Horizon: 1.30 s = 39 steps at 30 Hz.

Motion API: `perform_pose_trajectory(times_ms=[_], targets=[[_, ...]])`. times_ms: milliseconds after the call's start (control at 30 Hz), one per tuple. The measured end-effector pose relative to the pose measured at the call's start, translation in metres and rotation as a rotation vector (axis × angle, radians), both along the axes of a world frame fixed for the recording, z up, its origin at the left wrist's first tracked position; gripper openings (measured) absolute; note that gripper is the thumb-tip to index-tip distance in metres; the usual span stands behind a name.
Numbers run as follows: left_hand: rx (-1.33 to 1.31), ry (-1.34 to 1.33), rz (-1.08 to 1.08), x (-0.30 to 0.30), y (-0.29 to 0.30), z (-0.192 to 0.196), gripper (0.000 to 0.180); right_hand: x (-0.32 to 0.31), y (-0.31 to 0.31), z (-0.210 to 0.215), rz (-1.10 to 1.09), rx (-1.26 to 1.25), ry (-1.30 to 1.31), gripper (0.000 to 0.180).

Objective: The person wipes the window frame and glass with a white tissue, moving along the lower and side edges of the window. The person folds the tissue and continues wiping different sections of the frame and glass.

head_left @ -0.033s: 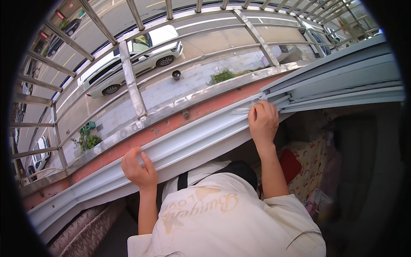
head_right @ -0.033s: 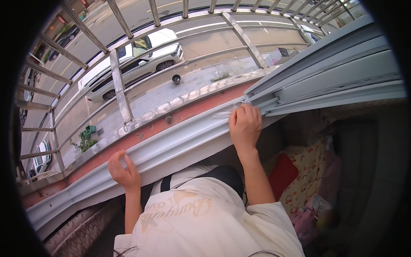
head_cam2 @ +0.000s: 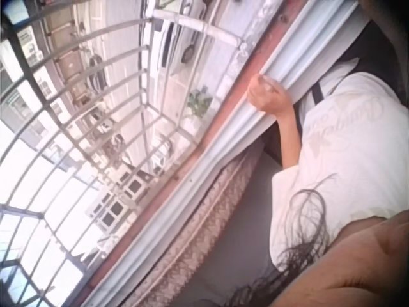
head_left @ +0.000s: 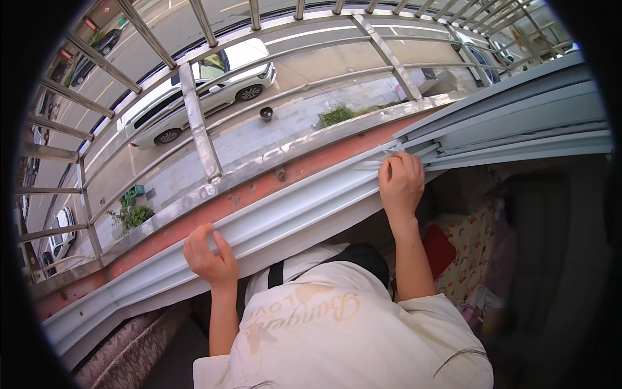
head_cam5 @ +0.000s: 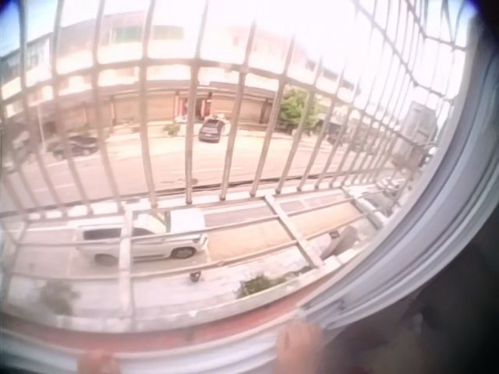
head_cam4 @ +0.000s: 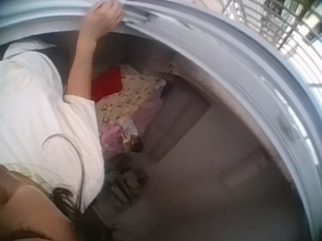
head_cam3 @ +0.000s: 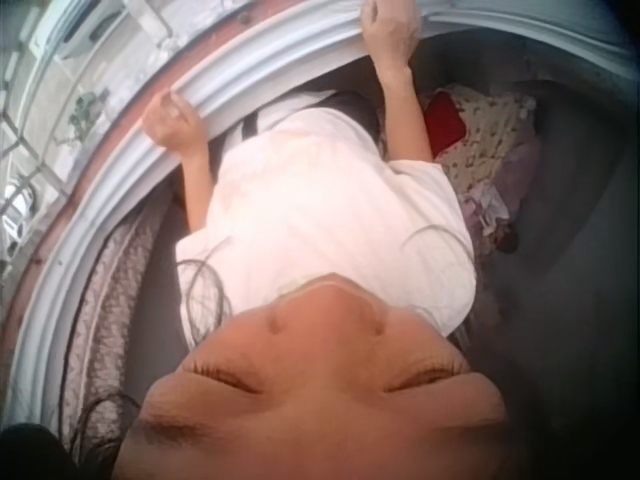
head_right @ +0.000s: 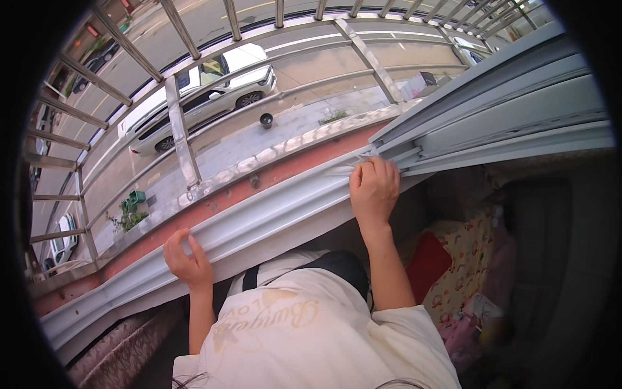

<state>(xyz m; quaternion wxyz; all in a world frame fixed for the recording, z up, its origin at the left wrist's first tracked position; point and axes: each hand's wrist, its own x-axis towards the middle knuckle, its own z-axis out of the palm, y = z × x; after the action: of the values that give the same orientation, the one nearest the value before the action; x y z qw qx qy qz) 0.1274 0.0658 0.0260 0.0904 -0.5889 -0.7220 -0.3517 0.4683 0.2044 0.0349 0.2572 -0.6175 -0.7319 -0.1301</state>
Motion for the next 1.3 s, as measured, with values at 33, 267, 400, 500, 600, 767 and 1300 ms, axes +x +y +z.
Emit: perform_pose_trajectory(times_ms=[33, 267, 400, 500, 600, 767, 1300], targets=[[-0.004, -0.001, -0.001, 0.0, 0.0, 0.0, 0.017, 0.004, 0.002, 0.0, -0.037, 0.02, -0.009, 0.007], [-0.021, -0.004, -0.014, -0.001, 0.0, 0.002, 0.015, 0.006, 0.003, -0.001, -0.117, -0.022, 0.099, 0.007], [-0.019, -0.011, -0.03, 0.0, 0.001, 0.0, 0.013, 0.001, -0.003, -0.002, 0.044, -0.042, 0.086, 0.01], [-0.019, -0.009, -0.05, -0.001, 0.002, 0.002, 0.014, 0.0, -0.004, -0.003, -0.019, -0.076, 0.018, 0.014], [-0.04, -0.013, -0.047, -0.002, 0.0, 0.002, 0.018, -0.007, -0.004, 0.004, -0.101, -0.102, -0.02, 0.016], [-0.04, -0.015, -0.06, -0.002, 0.0, 0.001, 0.019, -0.008, -0.004, 0.001, -0.104, -0.087, -0.092, 0.018], [-0.031, -0.032, -0.1, -0.004, 0.0, 0.003, 0.02, -0.082, -0.033, 0.016, 0.207, -0.293, 0.278, 0.026]])
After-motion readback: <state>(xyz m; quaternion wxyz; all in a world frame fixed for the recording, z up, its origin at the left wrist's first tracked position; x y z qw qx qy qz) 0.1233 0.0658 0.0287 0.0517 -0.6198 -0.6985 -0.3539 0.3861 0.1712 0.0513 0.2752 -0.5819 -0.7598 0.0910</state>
